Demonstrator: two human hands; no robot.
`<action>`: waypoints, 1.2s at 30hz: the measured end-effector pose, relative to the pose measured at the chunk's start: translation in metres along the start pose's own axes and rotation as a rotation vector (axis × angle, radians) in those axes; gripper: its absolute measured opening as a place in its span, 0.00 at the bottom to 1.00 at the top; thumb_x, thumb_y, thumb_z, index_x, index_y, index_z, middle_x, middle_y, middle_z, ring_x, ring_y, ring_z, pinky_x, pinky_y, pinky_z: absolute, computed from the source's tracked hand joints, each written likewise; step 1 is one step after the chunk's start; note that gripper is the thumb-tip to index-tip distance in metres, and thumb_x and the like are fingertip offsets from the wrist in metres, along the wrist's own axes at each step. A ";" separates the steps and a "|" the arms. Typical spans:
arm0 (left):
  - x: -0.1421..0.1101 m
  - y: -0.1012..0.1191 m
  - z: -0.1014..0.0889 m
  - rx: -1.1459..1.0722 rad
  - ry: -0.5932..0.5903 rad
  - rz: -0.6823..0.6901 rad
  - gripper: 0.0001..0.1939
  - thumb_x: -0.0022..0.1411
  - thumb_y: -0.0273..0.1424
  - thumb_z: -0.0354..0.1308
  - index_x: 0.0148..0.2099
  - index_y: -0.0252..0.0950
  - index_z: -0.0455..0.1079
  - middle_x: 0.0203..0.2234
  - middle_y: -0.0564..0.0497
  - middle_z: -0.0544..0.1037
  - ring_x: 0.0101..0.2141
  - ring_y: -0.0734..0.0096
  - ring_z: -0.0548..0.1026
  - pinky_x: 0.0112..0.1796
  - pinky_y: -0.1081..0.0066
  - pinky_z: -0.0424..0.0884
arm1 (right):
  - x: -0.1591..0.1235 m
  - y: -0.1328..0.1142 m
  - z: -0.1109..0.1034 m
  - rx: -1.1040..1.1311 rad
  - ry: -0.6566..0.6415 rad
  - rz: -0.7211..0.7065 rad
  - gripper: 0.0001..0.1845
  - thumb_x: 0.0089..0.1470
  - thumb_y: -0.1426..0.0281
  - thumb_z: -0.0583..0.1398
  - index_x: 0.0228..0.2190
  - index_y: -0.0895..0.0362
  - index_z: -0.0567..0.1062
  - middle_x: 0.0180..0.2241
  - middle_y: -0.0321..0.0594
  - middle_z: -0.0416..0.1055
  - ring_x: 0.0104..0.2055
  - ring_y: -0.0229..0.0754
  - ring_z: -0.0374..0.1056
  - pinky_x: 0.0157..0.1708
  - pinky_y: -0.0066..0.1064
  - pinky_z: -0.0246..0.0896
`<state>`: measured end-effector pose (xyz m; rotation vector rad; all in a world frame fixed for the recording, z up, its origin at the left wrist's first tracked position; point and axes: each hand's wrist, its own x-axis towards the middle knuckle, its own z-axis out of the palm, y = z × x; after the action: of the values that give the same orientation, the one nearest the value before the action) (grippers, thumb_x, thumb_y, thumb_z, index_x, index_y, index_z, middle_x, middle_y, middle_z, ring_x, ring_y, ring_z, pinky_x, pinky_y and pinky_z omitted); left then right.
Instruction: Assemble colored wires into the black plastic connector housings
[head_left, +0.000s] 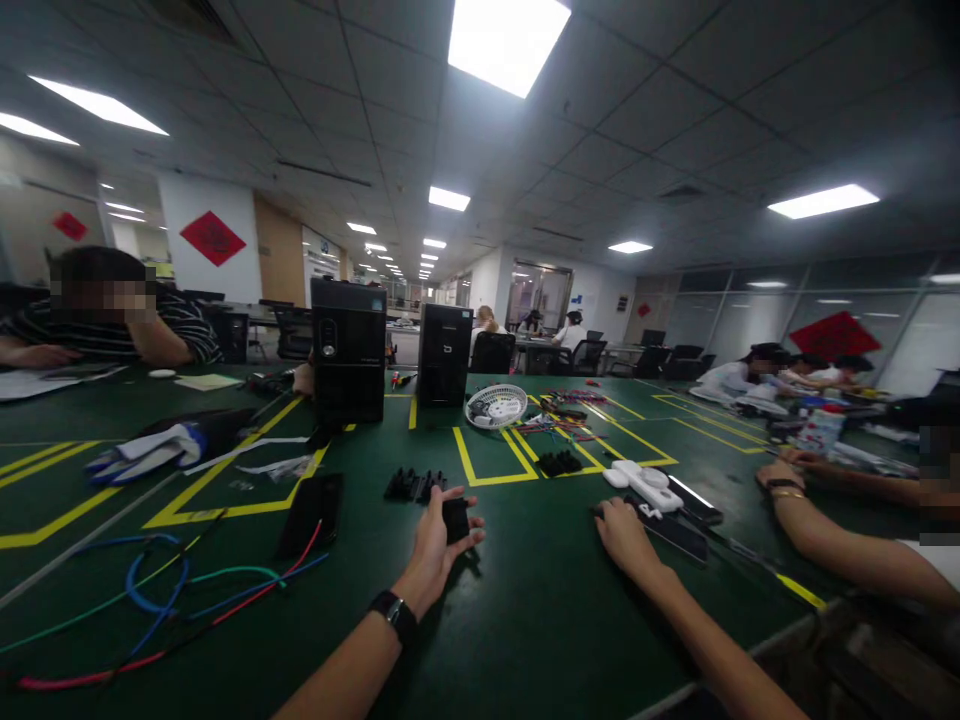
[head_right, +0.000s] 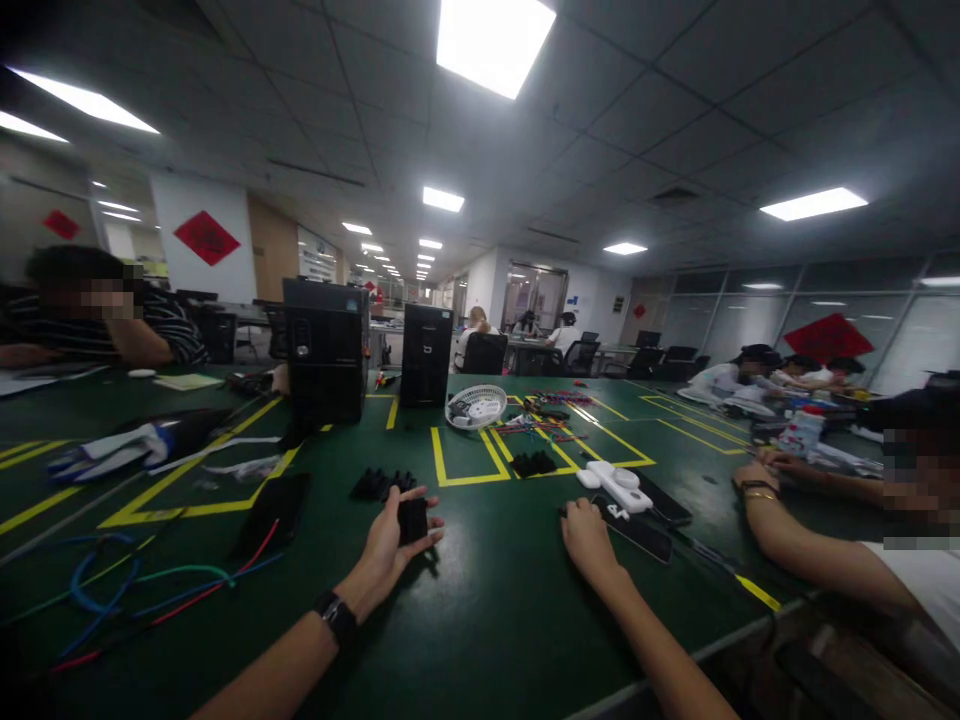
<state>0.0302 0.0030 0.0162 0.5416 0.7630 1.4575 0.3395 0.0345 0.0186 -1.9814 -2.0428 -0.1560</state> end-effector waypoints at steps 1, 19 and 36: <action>0.000 0.000 0.000 0.004 0.000 0.013 0.20 0.62 0.45 0.47 0.46 0.34 0.65 0.35 0.44 0.75 0.26 0.67 0.76 0.33 0.56 0.75 | 0.002 -0.001 0.003 0.045 -0.006 -0.040 0.12 0.54 0.75 0.52 0.37 0.64 0.74 0.40 0.53 0.70 0.44 0.49 0.65 0.46 0.35 0.57; 0.018 0.017 -0.016 -0.099 0.137 0.173 0.21 0.64 0.45 0.43 0.46 0.33 0.66 0.33 0.44 0.76 0.26 0.69 0.75 0.34 0.59 0.74 | 0.017 -0.206 0.015 1.000 0.014 -0.319 0.07 0.47 0.69 0.60 0.27 0.60 0.76 0.26 0.40 0.75 0.26 0.39 0.69 0.26 0.26 0.60; 0.014 0.007 -0.014 -0.002 0.144 0.169 0.23 0.62 0.46 0.46 0.47 0.34 0.69 0.40 0.42 0.75 0.39 0.64 0.75 0.37 0.65 0.73 | 0.003 -0.207 0.015 0.851 0.073 -0.452 0.13 0.51 0.73 0.59 0.39 0.55 0.79 0.34 0.41 0.78 0.27 0.40 0.71 0.32 0.29 0.64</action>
<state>0.0147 0.0159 0.0108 0.5132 0.8447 1.6678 0.1326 0.0319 0.0306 -0.9851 -1.9886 0.4668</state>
